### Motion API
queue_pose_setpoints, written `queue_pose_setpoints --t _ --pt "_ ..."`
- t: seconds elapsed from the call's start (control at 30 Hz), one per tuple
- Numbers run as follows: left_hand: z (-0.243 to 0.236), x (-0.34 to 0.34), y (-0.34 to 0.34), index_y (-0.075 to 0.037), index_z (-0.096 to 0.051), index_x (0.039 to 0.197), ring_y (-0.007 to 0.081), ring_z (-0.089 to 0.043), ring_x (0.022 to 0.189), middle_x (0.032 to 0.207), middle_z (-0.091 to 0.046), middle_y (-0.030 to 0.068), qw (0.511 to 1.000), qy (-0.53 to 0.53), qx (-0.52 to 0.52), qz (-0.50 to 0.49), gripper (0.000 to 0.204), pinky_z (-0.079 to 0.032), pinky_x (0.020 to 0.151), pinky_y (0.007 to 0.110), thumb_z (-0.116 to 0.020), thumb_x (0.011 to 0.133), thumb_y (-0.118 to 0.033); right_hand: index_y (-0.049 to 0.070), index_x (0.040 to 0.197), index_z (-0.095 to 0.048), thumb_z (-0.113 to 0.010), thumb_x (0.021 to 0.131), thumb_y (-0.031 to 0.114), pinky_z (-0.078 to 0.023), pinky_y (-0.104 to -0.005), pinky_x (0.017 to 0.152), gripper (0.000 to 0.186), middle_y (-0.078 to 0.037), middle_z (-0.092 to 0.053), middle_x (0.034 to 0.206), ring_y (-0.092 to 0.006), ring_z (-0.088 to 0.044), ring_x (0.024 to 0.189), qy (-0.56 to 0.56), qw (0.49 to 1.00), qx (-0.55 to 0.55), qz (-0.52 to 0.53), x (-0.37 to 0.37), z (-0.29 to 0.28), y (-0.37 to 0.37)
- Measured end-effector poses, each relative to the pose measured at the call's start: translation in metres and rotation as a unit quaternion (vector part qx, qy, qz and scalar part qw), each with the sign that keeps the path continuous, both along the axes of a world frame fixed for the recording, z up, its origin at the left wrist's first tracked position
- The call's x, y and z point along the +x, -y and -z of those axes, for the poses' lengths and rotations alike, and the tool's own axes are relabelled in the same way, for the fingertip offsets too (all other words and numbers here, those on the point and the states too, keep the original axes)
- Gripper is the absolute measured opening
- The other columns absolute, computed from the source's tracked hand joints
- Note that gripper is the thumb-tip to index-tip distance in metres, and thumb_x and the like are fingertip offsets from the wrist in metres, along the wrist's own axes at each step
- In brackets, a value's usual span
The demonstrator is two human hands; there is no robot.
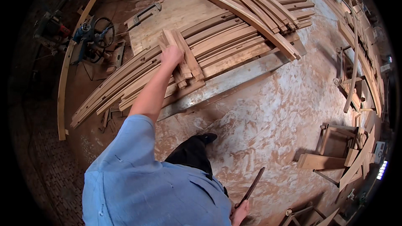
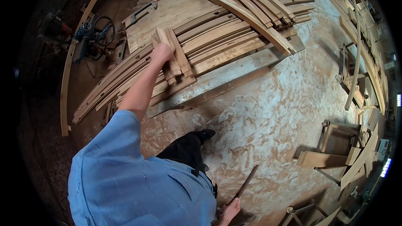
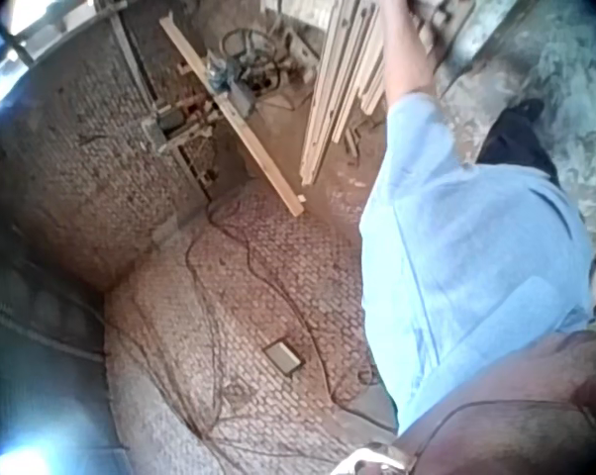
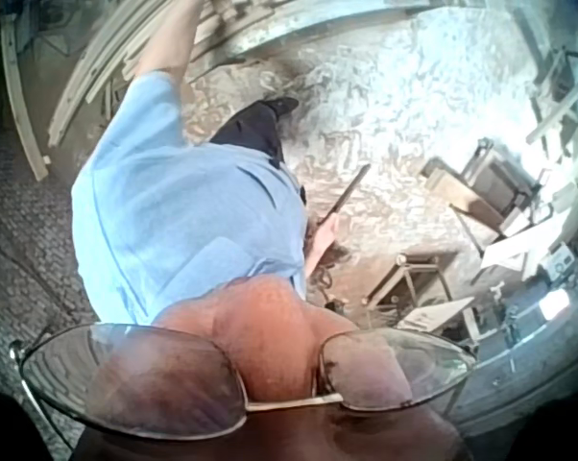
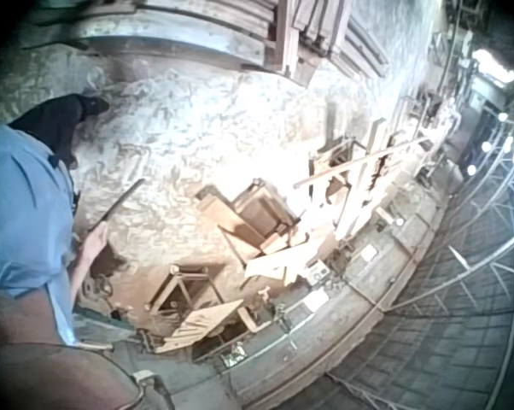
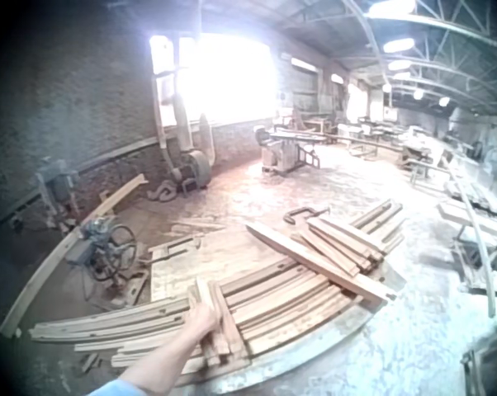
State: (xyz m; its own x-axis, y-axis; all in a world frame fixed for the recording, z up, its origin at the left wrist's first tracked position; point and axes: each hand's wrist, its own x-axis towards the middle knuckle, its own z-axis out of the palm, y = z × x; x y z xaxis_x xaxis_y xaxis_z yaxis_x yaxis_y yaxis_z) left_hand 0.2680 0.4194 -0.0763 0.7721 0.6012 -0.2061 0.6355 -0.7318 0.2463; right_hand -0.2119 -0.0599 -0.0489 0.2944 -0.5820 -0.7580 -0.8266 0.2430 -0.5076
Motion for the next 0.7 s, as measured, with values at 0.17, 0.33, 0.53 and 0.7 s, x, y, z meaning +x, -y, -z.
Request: queue_pose_setpoints --t 0.17,0.33,0.53,0.7 --pt "0.004 0.0 -0.018 0.003 -0.066 0.106 0.0364 -0.065 0.103 0.105 -0.068 0.024 0.991 0.082 -0.092 -0.056 0.044 -0.05 0.089 0.043 -0.061 0.081 -0.032 0.011 0.077 -0.042 -0.04 0.102 0.033 -0.025 -0.0269 0.03 0.034 0.0 -0.038 0.055 -0.0112 -0.034 0.034 0.016 1.0 0.0 -0.025 -0.027 0.008 -0.007" --pt "-0.026 -0.035 0.047 0.005 -0.06 0.106 0.0198 -0.067 0.081 0.094 -0.068 0.0147 0.857 0.272 -0.435 0.056 0.03 -0.053 0.073 0.034 -0.058 0.087 -0.019 0.009 0.082 -0.047 -0.041 0.102 0.031 -0.025 -0.0269 0.03 0.03 0.001 -0.038 0.056 -0.0103 -0.033 0.034 0.016 0.999 -0.001 0.032 -0.057 0.003 -0.021" --pt "-0.076 -0.129 0.218 0.002 -0.048 0.119 0.019 -0.067 0.074 0.097 -0.066 0.013 0.637 0.172 -0.721 0.21 0.028 -0.058 0.065 0.03 -0.053 0.096 -0.014 0.01 0.115 -0.059 -0.042 0.102 0.029 -0.027 -0.0258 0.032 0.029 0.002 -0.043 0.058 -0.0082 -0.037 0.037 0.085 0.991 -0.018 0.098 -0.144 0.005 -0.036" --pt "-0.097 -0.267 0.35 -0.004 -0.043 0.137 0.0182 -0.063 0.069 0.081 -0.061 0.0092 0.526 0.004 -0.808 0.265 0.048 -0.054 0.062 0.029 -0.043 0.102 -0.036 0.017 0.129 -0.055 -0.04 0.103 0.031 -0.027 -0.025 0.03 0.034 0.002 -0.043 0.061 -0.0075 -0.037 0.037 0.124 0.965 0.002 0.232 -0.249 -0.006 -0.078"
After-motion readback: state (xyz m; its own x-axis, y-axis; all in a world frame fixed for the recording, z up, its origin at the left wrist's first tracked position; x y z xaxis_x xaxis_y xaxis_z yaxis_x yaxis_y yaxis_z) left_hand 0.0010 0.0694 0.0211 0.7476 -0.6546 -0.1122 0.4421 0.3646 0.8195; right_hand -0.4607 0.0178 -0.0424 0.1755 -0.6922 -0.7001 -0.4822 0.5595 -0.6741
